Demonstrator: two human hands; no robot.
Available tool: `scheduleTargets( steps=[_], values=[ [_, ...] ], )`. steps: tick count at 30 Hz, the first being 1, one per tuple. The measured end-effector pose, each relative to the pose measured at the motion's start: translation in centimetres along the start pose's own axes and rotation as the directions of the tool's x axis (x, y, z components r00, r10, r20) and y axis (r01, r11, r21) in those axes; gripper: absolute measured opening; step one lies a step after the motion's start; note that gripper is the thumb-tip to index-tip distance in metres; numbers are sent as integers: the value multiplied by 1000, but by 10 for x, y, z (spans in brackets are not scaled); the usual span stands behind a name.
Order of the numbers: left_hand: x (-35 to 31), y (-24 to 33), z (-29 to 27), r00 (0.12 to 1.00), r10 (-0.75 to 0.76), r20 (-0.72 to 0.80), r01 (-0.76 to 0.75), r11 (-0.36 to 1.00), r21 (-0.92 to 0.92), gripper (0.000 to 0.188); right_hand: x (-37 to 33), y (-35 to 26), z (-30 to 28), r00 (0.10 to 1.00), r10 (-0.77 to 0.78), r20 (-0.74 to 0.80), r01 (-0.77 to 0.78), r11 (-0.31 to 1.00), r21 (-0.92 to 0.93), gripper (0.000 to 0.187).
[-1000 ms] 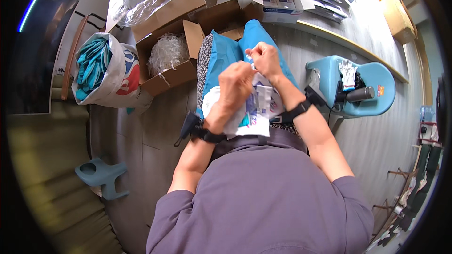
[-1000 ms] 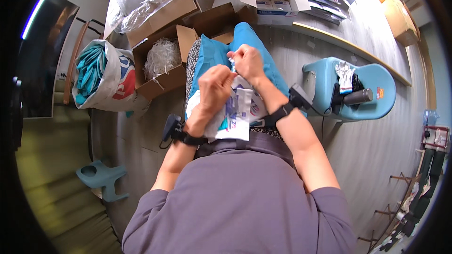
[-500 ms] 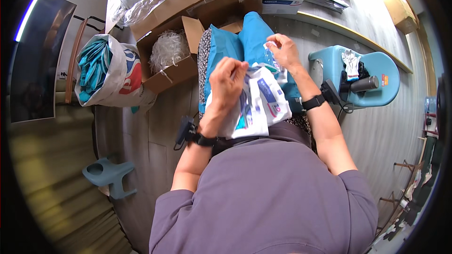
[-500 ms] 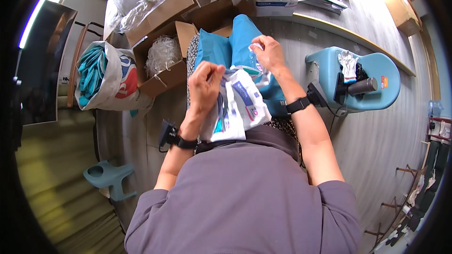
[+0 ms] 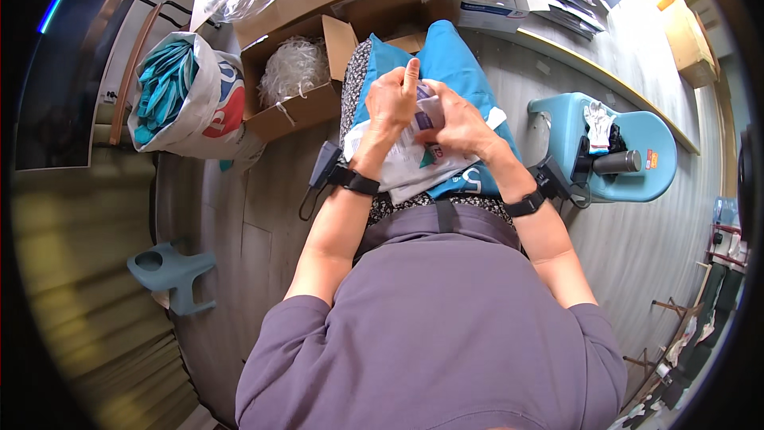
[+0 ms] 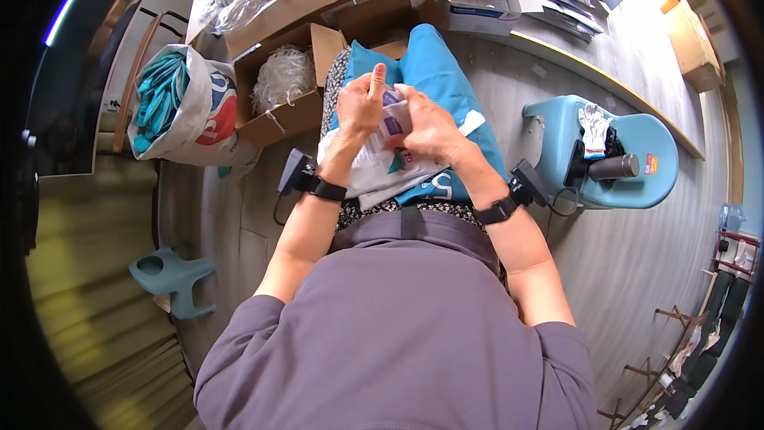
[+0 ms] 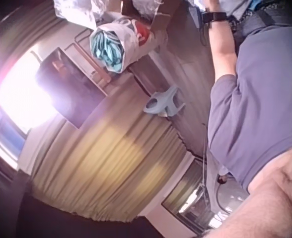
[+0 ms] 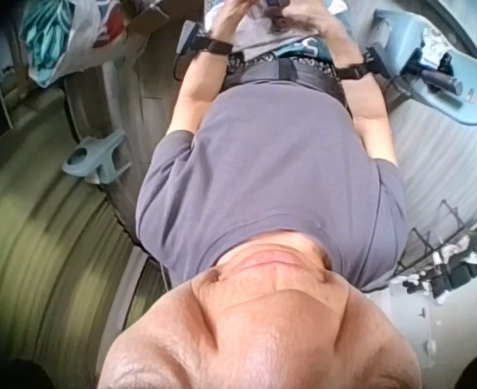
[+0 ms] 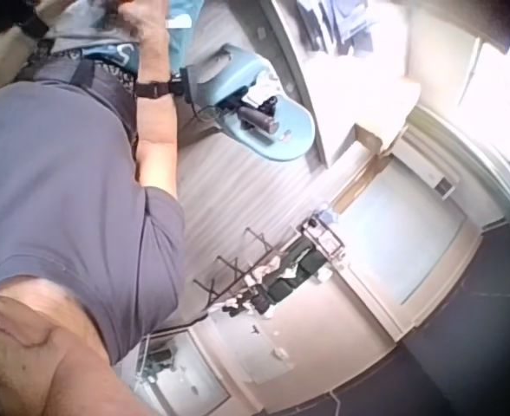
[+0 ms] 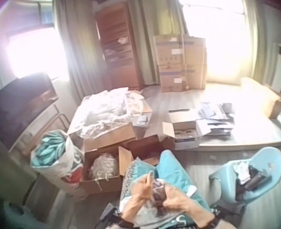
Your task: Taking medical masks out of individual plastic packets and organizing them into stacks.
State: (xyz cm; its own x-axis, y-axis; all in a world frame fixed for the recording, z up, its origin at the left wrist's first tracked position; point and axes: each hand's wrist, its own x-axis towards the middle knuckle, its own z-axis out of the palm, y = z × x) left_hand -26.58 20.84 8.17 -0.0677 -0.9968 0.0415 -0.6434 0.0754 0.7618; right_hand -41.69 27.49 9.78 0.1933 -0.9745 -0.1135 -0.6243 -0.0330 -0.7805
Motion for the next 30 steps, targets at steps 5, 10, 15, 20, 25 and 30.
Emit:
scheduleTargets(
  steps=[5, 10, 15, 20, 25, 30],
  values=[
    [12, -48, -60, 871, 84, 485, 63, 958, -278, 65, -1, 25, -1, 1000, 17, -8, -13, 943, 334, 84],
    [-26, -67, -87, 797, 109, 594, 332, 743, -581, 65, 10, 50, 0, 999, -46, -11, 42, 771, 636, 88],
    [-53, -49, -50, 903, 103, 417, 240, 684, -689, 74, 13, 47, 5, 999, -39, 33, 11, 799, 601, 96],
    [-61, -56, -44, 932, 9, 363, 237, 742, -627, 59, -8, 24, -12, 878, -337, -341, 248, 928, -279, 92],
    [-53, -62, -44, 894, -119, 433, 412, 598, -687, 57, -66, -44, -34, 820, -564, -103, 531, 815, -233, 91],
    [-49, -36, -57, 846, -194, 497, 518, 519, -680, 52, -63, -24, -15, 793, -544, -274, 522, 839, -156, 32]
  ],
)
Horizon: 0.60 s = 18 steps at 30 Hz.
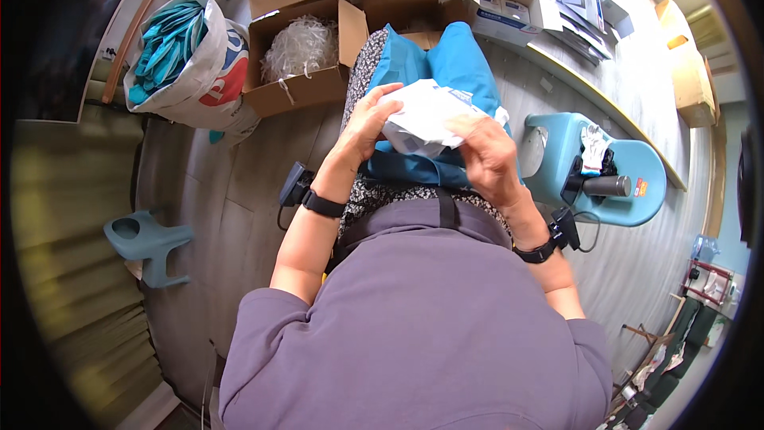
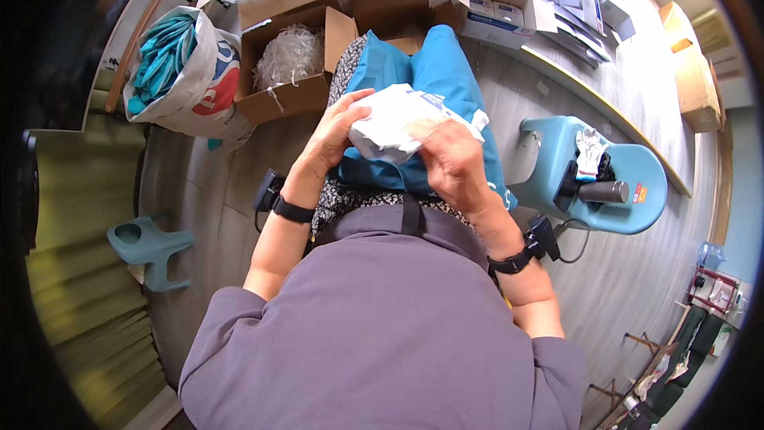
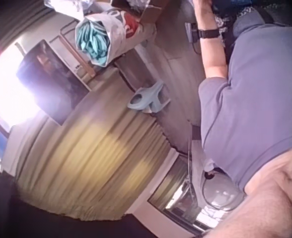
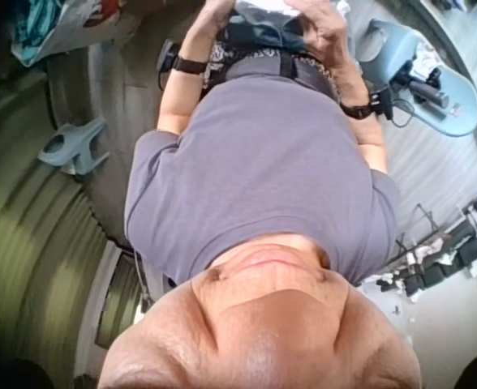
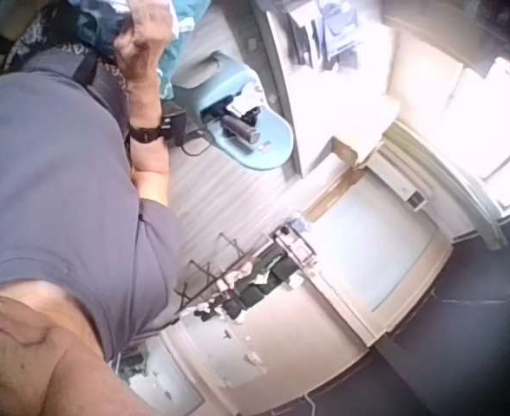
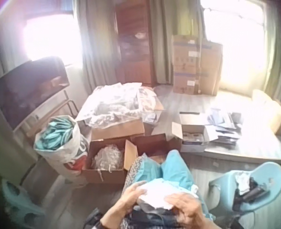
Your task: Taking medical masks out of individual plastic packets and organizing them into stacks.
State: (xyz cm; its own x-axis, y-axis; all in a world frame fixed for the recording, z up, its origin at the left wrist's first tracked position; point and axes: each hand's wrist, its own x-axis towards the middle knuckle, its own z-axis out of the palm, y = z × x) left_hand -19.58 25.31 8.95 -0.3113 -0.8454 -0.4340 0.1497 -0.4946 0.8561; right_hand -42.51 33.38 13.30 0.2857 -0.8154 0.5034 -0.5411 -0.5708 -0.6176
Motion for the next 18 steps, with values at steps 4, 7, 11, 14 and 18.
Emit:
scheduleTargets(
  steps=[4, 7, 11, 14, 18],
  values=[
    [-17, 35, 5, 998, 25, 58, -21, 998, -58, 47, 22, 0, -3, 942, 147, -302, -40, 942, 333, 19],
    [-27, 61, 0, 996, 41, 78, -33, 993, -110, 42, 29, -10, 12, 906, 355, -228, -151, 777, 611, 17],
    [-34, 70, -1, 992, -10, 123, 26, 991, -130, 52, 19, 6, 27, 855, 514, 67, -398, 568, 721, 26],
    [-36, 60, 3, 995, 28, 94, -21, 998, -67, 61, 19, 2, 21, 880, 467, 89, -365, 543, 757, 48],
    [-34, 53, 10, 998, 51, 24, -54, 977, 206, 73, 31, -14, -2, 929, 370, 36, -339, 806, 485, 84]
  ],
)
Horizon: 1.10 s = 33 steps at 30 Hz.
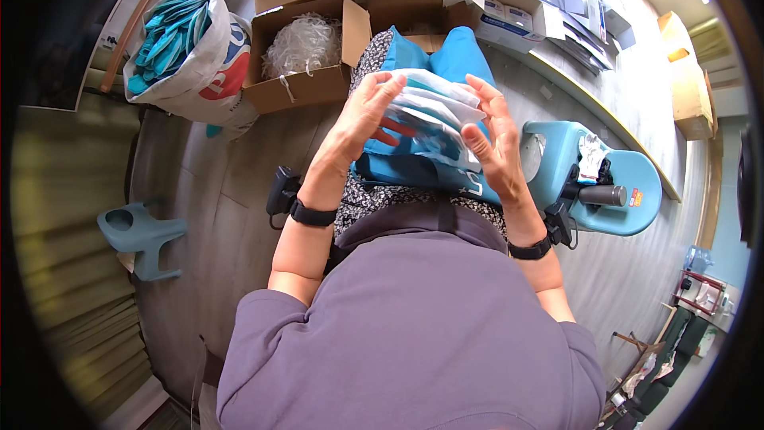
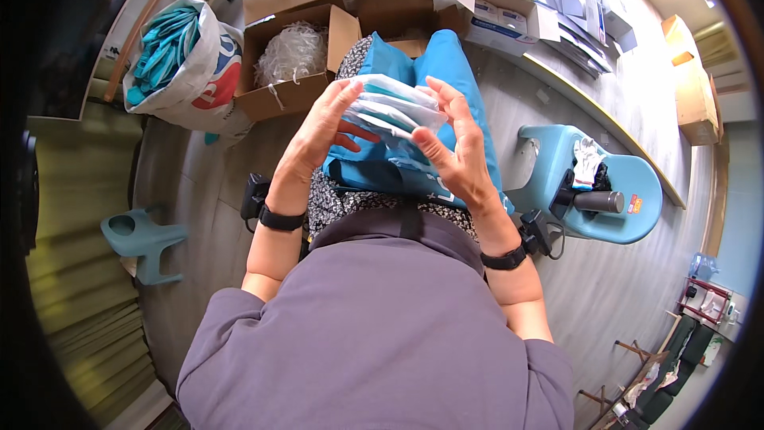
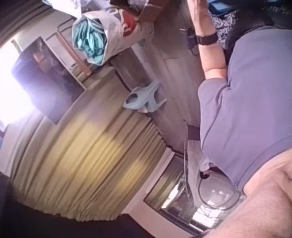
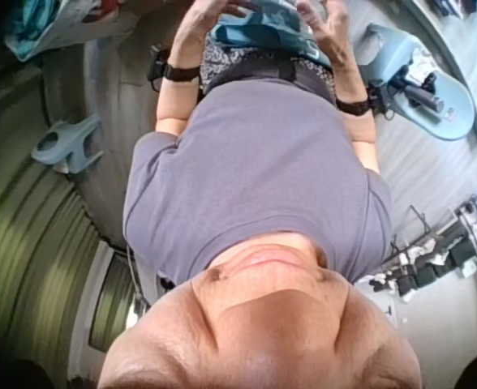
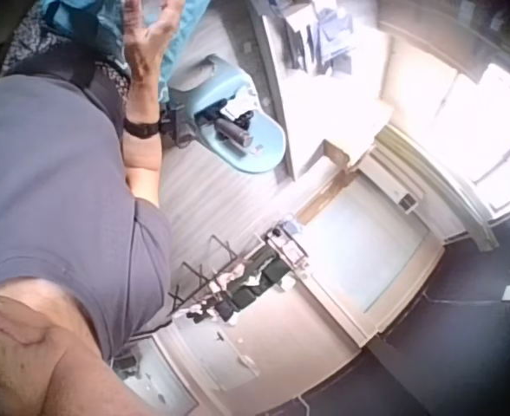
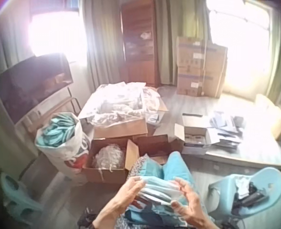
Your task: Taking medical masks out of individual plastic packets and organizing them into stacks.
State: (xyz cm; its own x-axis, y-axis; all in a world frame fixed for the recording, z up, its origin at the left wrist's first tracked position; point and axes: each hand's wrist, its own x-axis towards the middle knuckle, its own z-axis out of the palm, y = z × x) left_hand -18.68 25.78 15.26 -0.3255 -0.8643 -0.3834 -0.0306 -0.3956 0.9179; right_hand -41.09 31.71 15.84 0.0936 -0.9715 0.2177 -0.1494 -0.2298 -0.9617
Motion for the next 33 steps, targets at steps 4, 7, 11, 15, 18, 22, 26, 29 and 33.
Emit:
scheduleTargets(
  steps=[4, 7, 11, 15, 18, 22, 26, 29, 33],
  values=[
    [13, -13, 9, 962, 251, -112, -157, 838, 523, 76, -3, 0, -5, 998, 49, 37, -46, 995, -84, 96],
    [20, -22, 21, 870, 478, -120, -316, 727, 610, 65, -8, 5, -1, 998, -37, 47, 42, 994, -104, 104],
    [28, -23, 43, 843, 503, -191, -448, 853, 267, 48, -9, 0, 10, 998, -61, 32, 65, 990, -127, 111],
    [34, -26, 51, 801, 539, -262, -472, 837, 277, 34, -13, -1, 6, 995, -18, -99, -2, 982, -191, 101],
    [38, -30, 48, 771, 575, -272, -432, 787, 440, 26, -15, -9, -1, 980, -61, -188, -40, 871, -490, 89],
    [38, -30, 51, 787, 538, -303, -439, 832, 340, 20, -17, -20, -4, 972, -32, -234, -130, 755, -643, 75],
    [35, -28, 55, 794, 545, -269, -468, 830, 302, 22, -13, -16, -2, 976, -72, -208, -70, 794, -603, 72],
    [29, -21, 57, 823, 520, -227, -437, 836, 331, 29, -8, -23, 2, 979, -39, -198, -83, 816, -572, 60],
    [23, -16, 52, 840, 517, -166, -439, 826, 353, 39, -6, -17, -11, 978, -174, -113, 35, 673, -739, 35]
  ],
)
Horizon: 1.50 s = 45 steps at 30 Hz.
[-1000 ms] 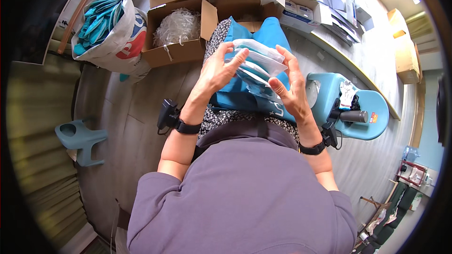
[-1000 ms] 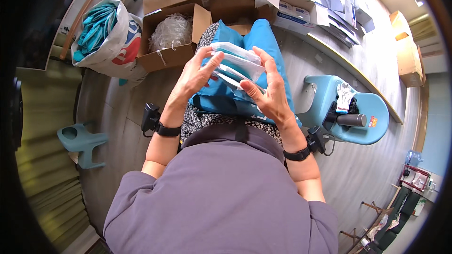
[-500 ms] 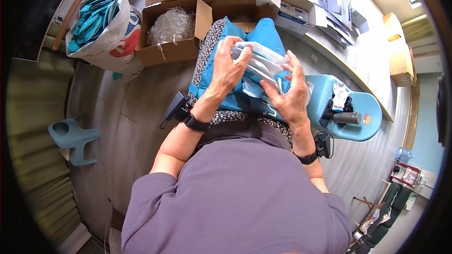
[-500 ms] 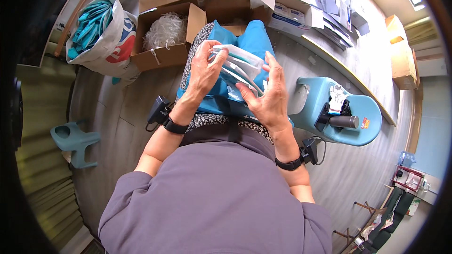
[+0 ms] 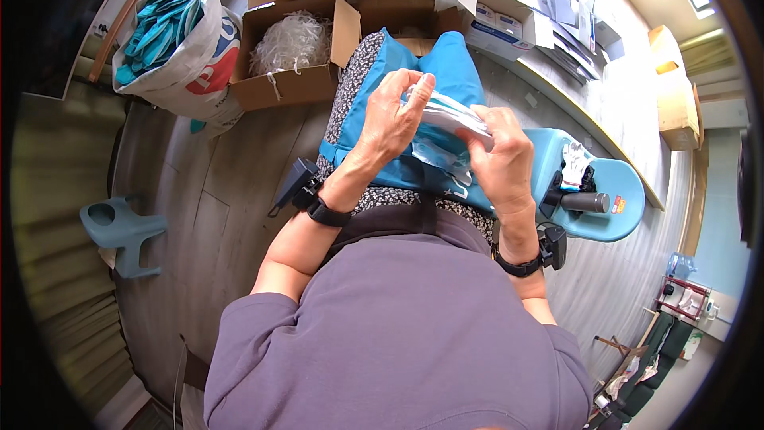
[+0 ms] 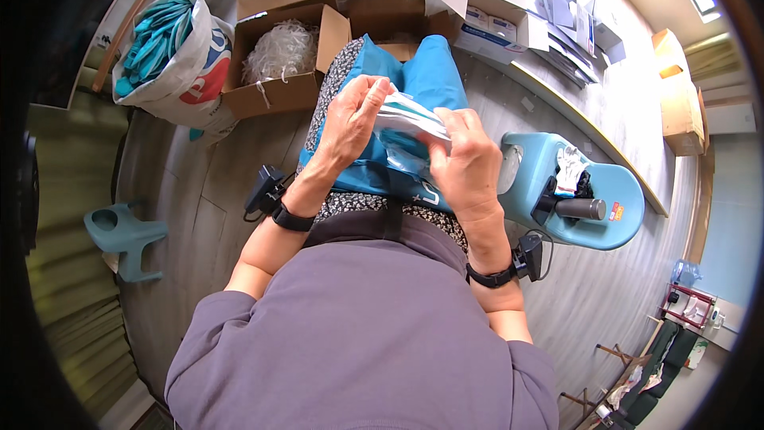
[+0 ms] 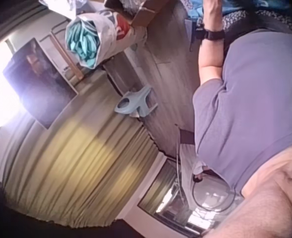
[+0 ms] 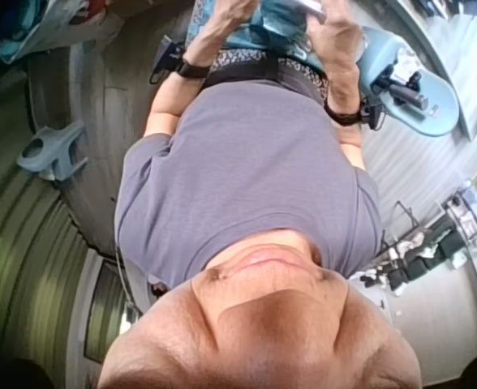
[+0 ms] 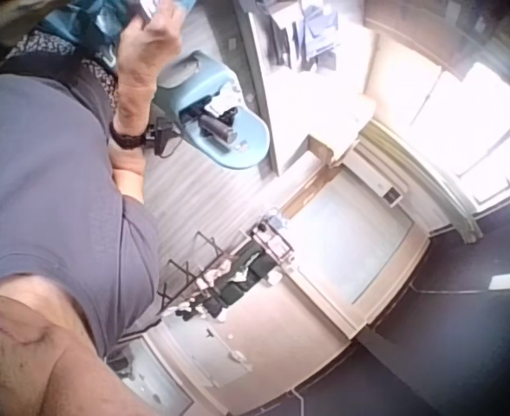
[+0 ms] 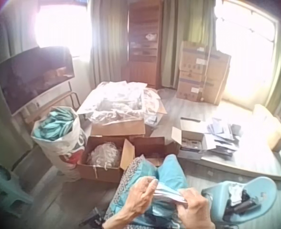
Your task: Taking medical masks out of individual plastic packets and organizing them into stacks.
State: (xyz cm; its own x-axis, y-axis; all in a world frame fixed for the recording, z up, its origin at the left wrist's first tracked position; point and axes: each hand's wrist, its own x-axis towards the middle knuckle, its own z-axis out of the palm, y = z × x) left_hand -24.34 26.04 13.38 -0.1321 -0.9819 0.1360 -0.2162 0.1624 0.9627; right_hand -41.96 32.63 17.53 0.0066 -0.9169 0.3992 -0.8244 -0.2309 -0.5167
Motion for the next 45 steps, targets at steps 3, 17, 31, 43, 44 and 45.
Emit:
scheduleTargets(
  steps=[3, 17, 31, 43, 44, 45],
  values=[
    [3, 2, -5, 982, -177, 61, 184, 973, -141, 42, 0, 15, -3, 1000, 8, -12, -7, 999, 36, 17],
    [27, -68, -19, 917, -206, 343, 381, 711, -591, 45, -8, 43, -47, 981, 131, -142, -64, 914, 400, 10],
    [-3, 14, -5, 893, 414, -177, -415, 909, 33, 49, -34, 111, -28, 919, 369, -136, -104, 562, 821, 20],
    [-8, 6, -21, 910, -47, 411, 309, 739, -599, 22, -46, 113, -24, 896, 423, -135, -38, 375, 926, 19],
    [-8, 9, -22, 879, -120, 462, 420, 653, -630, 24, -48, 112, -22, 891, 436, -129, -45, 367, 929, 19],
    [-8, 10, -19, 896, -147, 420, 393, 704, -592, 23, -48, 111, -19, 887, 445, -125, -49, 358, 932, 18]
  ],
)
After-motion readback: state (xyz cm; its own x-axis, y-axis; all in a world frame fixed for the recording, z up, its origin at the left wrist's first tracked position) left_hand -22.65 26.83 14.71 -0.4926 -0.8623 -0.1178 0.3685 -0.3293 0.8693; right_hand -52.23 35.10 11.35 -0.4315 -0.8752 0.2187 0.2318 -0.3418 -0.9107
